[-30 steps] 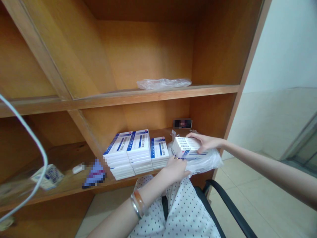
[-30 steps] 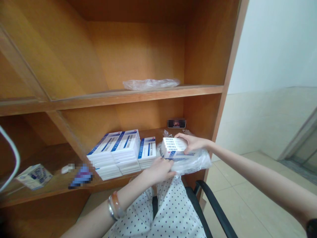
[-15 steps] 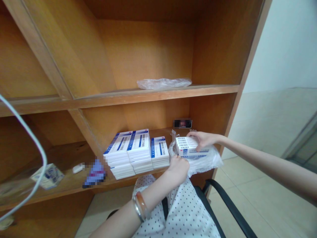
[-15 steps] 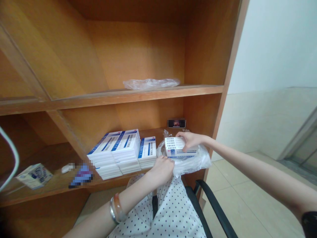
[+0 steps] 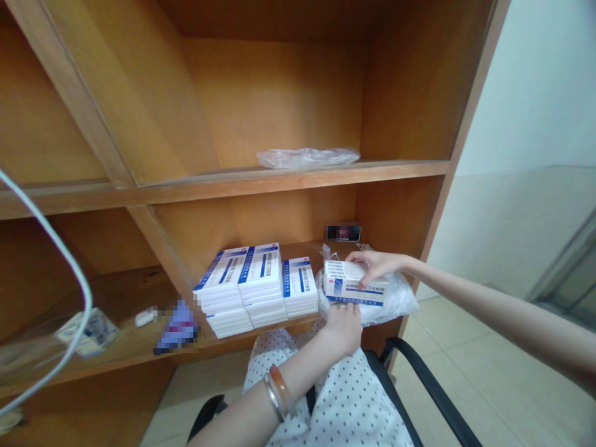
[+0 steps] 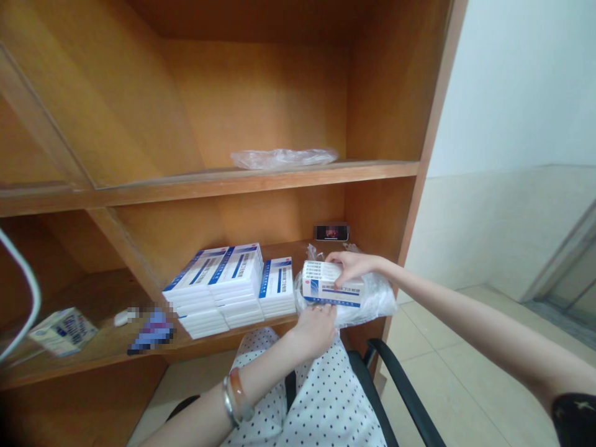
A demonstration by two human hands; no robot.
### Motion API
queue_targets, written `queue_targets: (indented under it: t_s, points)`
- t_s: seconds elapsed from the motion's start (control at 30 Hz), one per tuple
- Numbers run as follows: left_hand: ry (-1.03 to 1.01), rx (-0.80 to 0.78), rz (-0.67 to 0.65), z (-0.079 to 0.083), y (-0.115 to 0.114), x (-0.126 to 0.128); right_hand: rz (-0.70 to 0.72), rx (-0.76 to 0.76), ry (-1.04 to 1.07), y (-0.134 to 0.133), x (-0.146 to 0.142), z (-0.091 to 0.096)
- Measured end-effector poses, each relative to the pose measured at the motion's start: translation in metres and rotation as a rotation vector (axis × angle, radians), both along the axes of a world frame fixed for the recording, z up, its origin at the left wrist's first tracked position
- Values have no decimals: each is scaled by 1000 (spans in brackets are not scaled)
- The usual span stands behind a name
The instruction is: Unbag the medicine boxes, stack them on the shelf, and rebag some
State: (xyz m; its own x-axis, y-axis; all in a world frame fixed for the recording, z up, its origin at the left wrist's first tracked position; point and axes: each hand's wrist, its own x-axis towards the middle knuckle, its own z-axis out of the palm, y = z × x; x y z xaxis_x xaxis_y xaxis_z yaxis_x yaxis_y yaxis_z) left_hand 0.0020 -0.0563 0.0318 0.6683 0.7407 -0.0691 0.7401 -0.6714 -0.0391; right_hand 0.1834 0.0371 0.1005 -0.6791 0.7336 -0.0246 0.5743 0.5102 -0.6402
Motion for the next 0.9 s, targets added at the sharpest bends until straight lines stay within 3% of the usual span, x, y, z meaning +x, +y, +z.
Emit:
queue_targets:
  t_s: [0.17,0.3,0.67,0.77,0.9]
  points:
    - [-23,45,-62,3,-2,-15,23,-51,39,0,4,-3]
    - [-40,147,-154,16,-7,-23,49,-55,71,-4,4,-6]
    - [-76,421,-6,72,20,-42,134,-119,-43,3,14,-3]
    - [-79,496,11,86,26,-50,75,-171,-114,6,20,6]
    - [-95,515,29,101,35,-67,-144,-148,-220,11,38,19]
